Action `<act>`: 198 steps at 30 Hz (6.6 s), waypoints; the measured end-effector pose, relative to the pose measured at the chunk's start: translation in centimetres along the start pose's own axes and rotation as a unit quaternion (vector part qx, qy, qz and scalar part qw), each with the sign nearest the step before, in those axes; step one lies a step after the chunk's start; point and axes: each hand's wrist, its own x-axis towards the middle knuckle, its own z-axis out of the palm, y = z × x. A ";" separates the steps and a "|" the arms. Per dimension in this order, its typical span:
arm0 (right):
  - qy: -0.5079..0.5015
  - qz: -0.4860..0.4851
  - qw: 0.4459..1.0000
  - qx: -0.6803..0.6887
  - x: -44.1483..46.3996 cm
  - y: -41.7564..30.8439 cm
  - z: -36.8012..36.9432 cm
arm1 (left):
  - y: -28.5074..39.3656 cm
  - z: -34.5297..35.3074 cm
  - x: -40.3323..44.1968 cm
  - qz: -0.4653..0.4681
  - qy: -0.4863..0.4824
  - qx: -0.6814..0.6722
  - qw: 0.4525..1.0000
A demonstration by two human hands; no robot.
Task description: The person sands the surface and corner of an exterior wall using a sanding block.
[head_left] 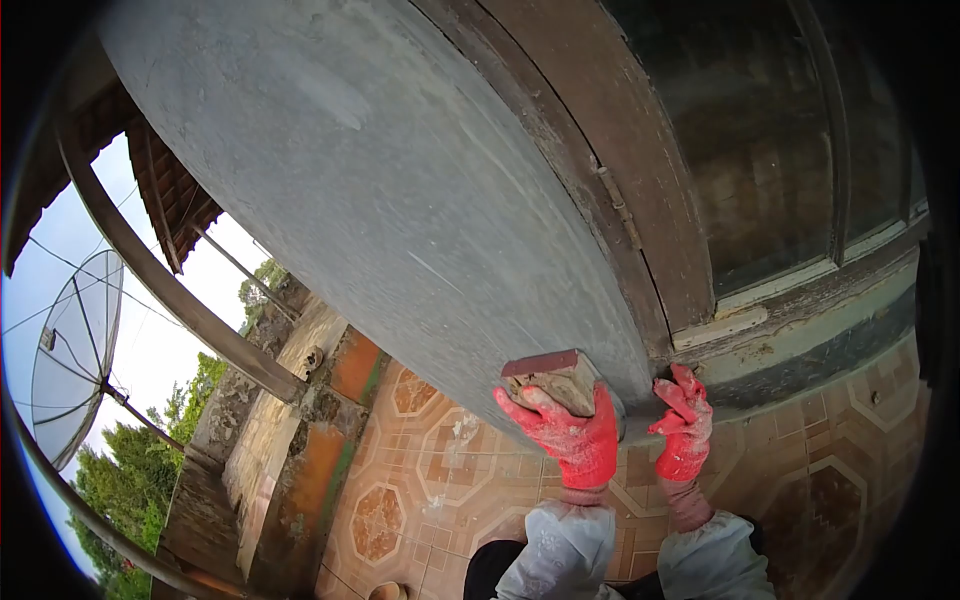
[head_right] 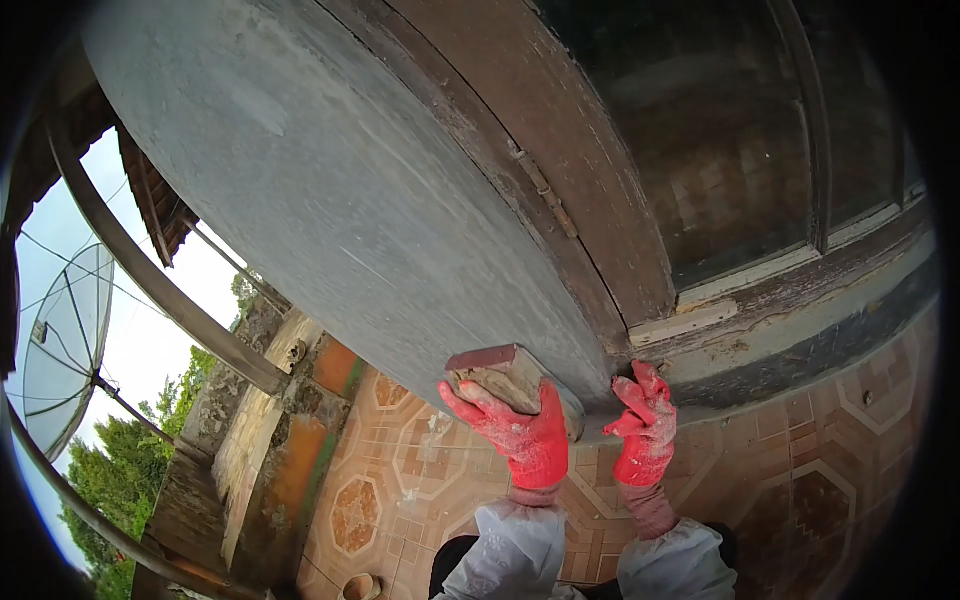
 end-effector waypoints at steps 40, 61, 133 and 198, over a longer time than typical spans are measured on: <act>0.156 -0.197 0.958 -0.138 5.1 -0.6 -5.1 | 4.1 5.1 -8.3 0.032 0.049 0.163 0.985; 0.161 -0.168 0.957 -0.175 4.2 -0.4 -4.8 | 1.8 3.0 -17.0 -0.141 -0.135 -0.091 0.976; 0.002 -0.177 0.984 -0.011 3.3 1.9 -3.9 | 4.6 4.0 -7.5 -0.035 0.010 0.156 0.987; 0.062 -0.115 0.967 -0.218 2.6 2.3 -1.7 | -7.3 3.1 -15.7 -0.077 -0.019 0.062 0.995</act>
